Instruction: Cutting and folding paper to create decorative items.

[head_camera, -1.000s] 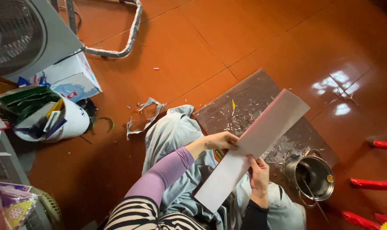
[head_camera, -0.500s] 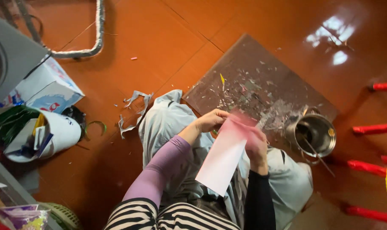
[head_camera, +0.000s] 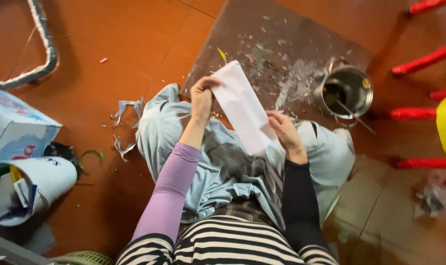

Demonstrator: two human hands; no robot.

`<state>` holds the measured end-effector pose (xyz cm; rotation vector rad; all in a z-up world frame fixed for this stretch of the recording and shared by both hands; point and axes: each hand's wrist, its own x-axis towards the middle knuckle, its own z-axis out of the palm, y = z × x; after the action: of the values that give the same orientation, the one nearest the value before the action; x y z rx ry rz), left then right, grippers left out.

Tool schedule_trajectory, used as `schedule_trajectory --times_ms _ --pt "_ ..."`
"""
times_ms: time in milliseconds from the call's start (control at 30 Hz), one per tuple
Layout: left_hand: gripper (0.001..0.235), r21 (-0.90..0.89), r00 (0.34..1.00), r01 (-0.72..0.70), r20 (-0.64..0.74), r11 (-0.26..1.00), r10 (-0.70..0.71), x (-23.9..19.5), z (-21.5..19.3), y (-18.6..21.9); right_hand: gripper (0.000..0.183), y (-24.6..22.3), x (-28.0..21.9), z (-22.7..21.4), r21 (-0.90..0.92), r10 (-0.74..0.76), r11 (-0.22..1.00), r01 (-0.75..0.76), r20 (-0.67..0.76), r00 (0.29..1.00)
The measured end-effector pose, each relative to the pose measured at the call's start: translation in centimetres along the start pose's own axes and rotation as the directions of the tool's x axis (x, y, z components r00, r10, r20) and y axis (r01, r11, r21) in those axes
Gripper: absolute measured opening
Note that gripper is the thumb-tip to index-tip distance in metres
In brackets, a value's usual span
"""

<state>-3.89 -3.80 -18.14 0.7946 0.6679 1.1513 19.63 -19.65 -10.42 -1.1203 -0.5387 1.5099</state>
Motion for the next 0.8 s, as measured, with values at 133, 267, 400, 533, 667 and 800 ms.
schedule_trajectory --times_ms 133,267,400,533,667,800 --pt "0.039 -0.038 0.994 -0.068 -0.092 0.997 0.064 -0.2 0.0 1.1 0.029 3.2 1.6 -4.2 -0.417 -0.057 0.907 0.056 0.008 0.998" --pt "0.032 -0.053 0.996 -0.077 -0.046 0.996 0.074 0.5 -2.0 -0.3 0.017 3.7 2.7 -5.2 -0.271 -0.284 0.941 0.2 -0.317 0.905" --pt "0.036 0.48 0.971 -0.238 0.125 0.844 0.202 -1.7 2.9 4.7 0.011 -1.3 0.1 -1.9 -0.092 -0.421 0.902 0.422 -0.403 0.812" --pt "0.027 0.693 0.879 -0.477 0.375 0.541 0.294 -3.6 9.6 8.1 0.017 -2.0 -1.1 -0.3 -0.644 -0.666 0.597 0.478 -0.065 0.744" --pt "0.03 0.616 0.655 -0.755 0.727 0.226 0.208 -4.3 12.2 7.5 0.019 -2.7 -2.0 1.2 -0.644 -0.633 0.567 0.514 0.058 0.772" --pt "0.011 0.745 0.826 -0.5 0.564 0.441 -0.017 -5.9 12.0 5.8 0.017 -4.5 -3.3 2.2 -0.586 -0.641 0.6 0.544 0.054 0.765"
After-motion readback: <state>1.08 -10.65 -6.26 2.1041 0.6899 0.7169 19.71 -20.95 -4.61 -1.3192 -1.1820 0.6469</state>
